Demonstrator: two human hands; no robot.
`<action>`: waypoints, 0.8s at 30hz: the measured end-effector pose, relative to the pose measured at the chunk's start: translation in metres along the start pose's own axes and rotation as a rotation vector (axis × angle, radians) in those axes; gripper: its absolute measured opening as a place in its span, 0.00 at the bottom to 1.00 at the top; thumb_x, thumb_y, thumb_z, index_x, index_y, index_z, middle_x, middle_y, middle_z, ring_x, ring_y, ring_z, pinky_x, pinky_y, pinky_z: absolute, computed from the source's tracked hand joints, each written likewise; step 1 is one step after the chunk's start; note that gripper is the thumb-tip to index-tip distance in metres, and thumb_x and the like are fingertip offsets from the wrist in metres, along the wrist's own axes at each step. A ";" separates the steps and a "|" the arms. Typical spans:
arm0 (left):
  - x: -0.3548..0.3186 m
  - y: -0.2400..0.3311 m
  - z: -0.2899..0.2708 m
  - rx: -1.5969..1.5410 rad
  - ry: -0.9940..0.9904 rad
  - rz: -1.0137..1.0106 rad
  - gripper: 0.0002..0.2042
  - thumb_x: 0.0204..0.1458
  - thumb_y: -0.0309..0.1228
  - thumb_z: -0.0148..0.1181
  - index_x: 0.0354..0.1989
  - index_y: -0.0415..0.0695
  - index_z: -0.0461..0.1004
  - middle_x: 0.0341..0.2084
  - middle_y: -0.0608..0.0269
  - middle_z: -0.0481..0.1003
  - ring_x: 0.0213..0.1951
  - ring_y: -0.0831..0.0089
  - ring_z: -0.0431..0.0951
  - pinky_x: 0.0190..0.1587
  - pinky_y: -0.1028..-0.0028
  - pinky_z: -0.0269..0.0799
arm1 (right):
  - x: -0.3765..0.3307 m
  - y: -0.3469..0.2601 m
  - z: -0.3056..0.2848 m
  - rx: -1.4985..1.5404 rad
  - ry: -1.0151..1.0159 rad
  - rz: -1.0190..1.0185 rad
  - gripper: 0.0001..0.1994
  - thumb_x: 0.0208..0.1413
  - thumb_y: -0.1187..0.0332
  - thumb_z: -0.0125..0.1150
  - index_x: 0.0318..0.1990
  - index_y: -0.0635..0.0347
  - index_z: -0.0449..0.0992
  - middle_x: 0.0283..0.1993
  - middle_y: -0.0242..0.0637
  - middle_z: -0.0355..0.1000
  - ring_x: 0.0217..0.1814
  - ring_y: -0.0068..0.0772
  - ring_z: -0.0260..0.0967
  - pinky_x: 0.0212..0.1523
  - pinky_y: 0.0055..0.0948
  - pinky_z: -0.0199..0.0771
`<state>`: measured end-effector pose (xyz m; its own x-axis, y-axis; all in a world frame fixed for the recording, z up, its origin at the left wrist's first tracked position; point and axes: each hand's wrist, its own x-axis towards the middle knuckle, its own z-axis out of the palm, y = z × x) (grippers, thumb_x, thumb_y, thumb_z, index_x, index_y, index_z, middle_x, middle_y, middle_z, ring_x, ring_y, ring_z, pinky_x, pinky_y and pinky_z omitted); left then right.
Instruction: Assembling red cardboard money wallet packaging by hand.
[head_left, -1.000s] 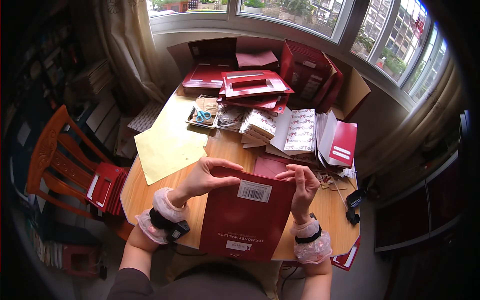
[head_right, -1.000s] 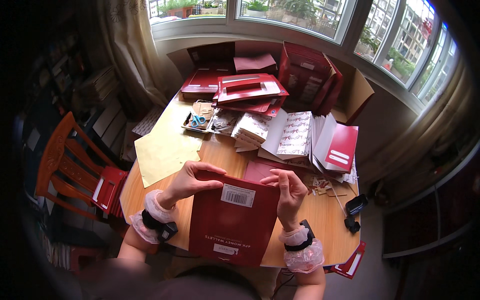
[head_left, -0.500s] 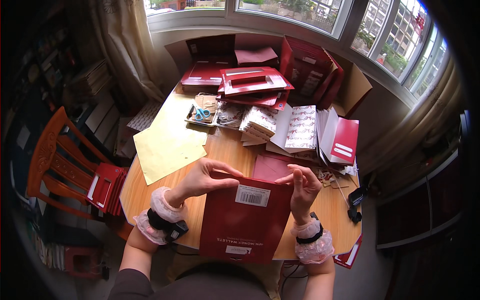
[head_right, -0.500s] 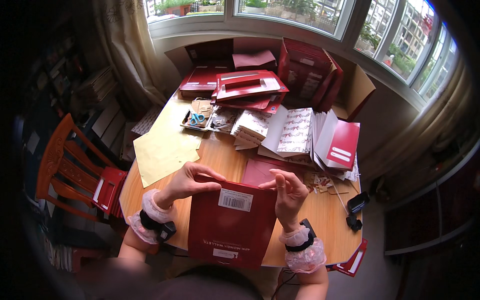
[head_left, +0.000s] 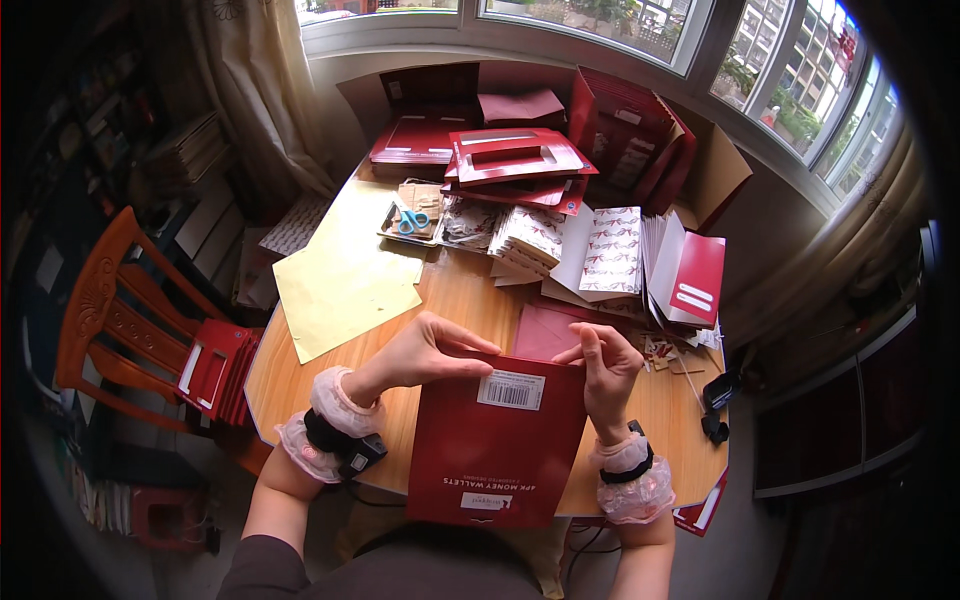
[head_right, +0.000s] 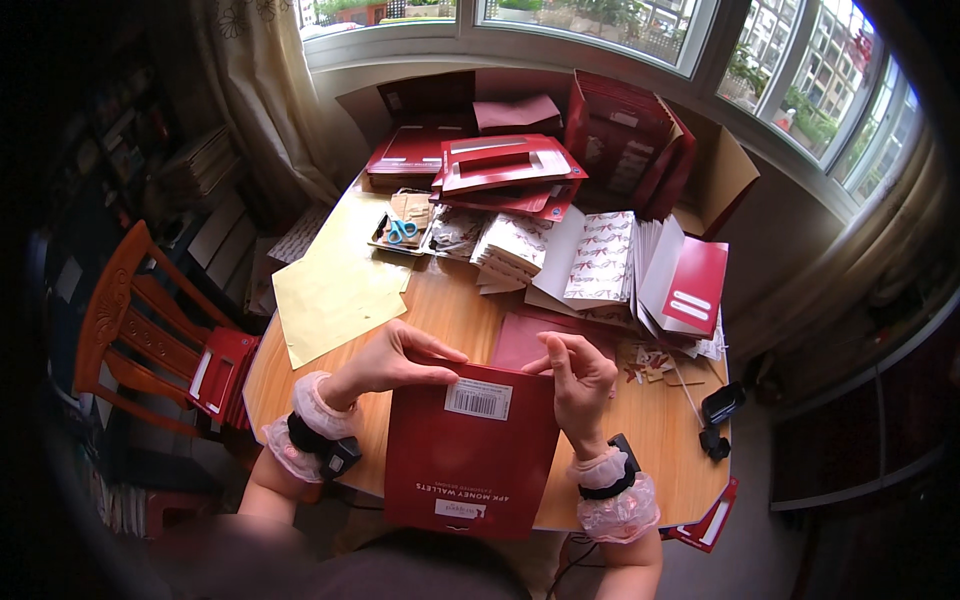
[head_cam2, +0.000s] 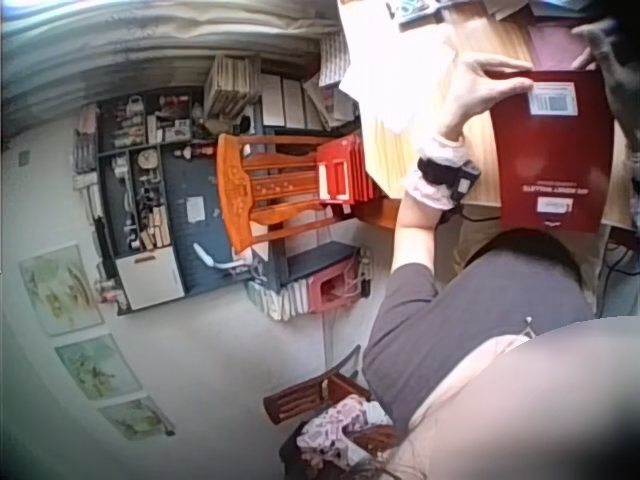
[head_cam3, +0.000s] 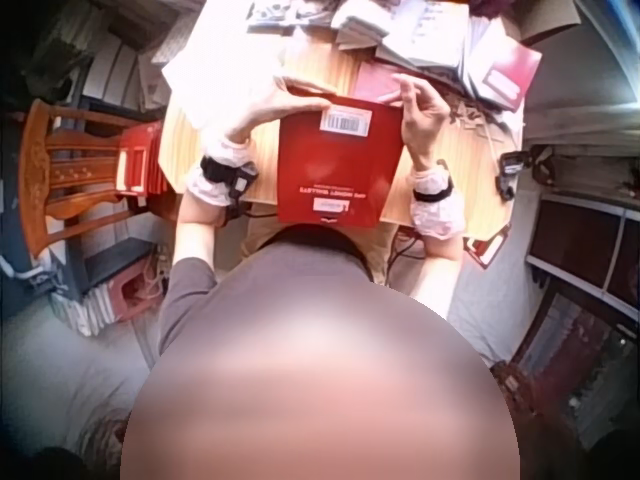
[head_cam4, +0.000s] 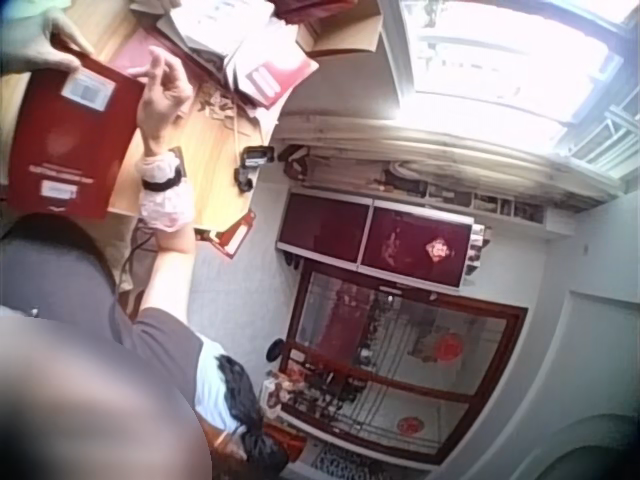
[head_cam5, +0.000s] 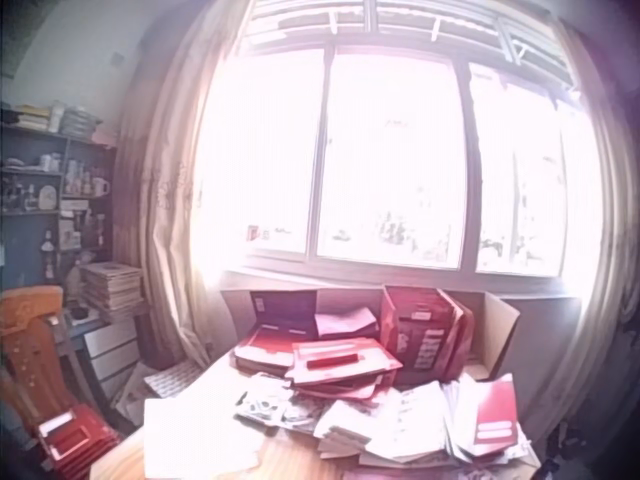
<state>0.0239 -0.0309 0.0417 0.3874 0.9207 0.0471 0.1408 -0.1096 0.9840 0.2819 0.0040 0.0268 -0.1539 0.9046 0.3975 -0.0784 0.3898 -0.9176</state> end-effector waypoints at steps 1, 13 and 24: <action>0.000 0.000 0.000 -0.031 0.006 -0.014 0.13 0.50 0.27 0.68 0.43 0.36 0.80 0.35 0.57 0.82 0.37 0.79 0.79 0.44 0.79 0.75 | 0.000 0.000 0.001 0.002 -0.001 0.000 0.09 0.64 0.70 0.54 0.40 0.69 0.77 0.23 0.40 0.77 0.26 0.26 0.77 0.26 0.19 0.77; -0.001 -0.004 -0.001 -0.081 -0.004 -0.056 0.11 0.51 0.27 0.68 0.41 0.35 0.81 0.31 0.59 0.82 0.32 0.82 0.78 0.38 0.81 0.74 | -0.001 0.008 0.004 0.025 -0.002 -0.034 0.09 0.63 0.71 0.55 0.41 0.69 0.77 0.23 0.38 0.76 0.25 0.26 0.77 0.24 0.18 0.72; -0.004 0.001 0.005 -0.098 0.004 -0.016 0.10 0.51 0.27 0.67 0.39 0.36 0.82 0.29 0.60 0.82 0.32 0.82 0.78 0.38 0.81 0.74 | 0.038 -0.036 0.013 -0.532 -0.287 -0.010 0.08 0.54 0.70 0.62 0.33 0.67 0.80 0.30 0.41 0.78 0.28 0.28 0.74 0.30 0.26 0.72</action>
<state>0.0267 -0.0361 0.0412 0.3825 0.9234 0.0313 0.0574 -0.0576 0.9967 0.2658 0.0220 0.0753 -0.4211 0.8466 0.3255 0.4104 0.4978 -0.7641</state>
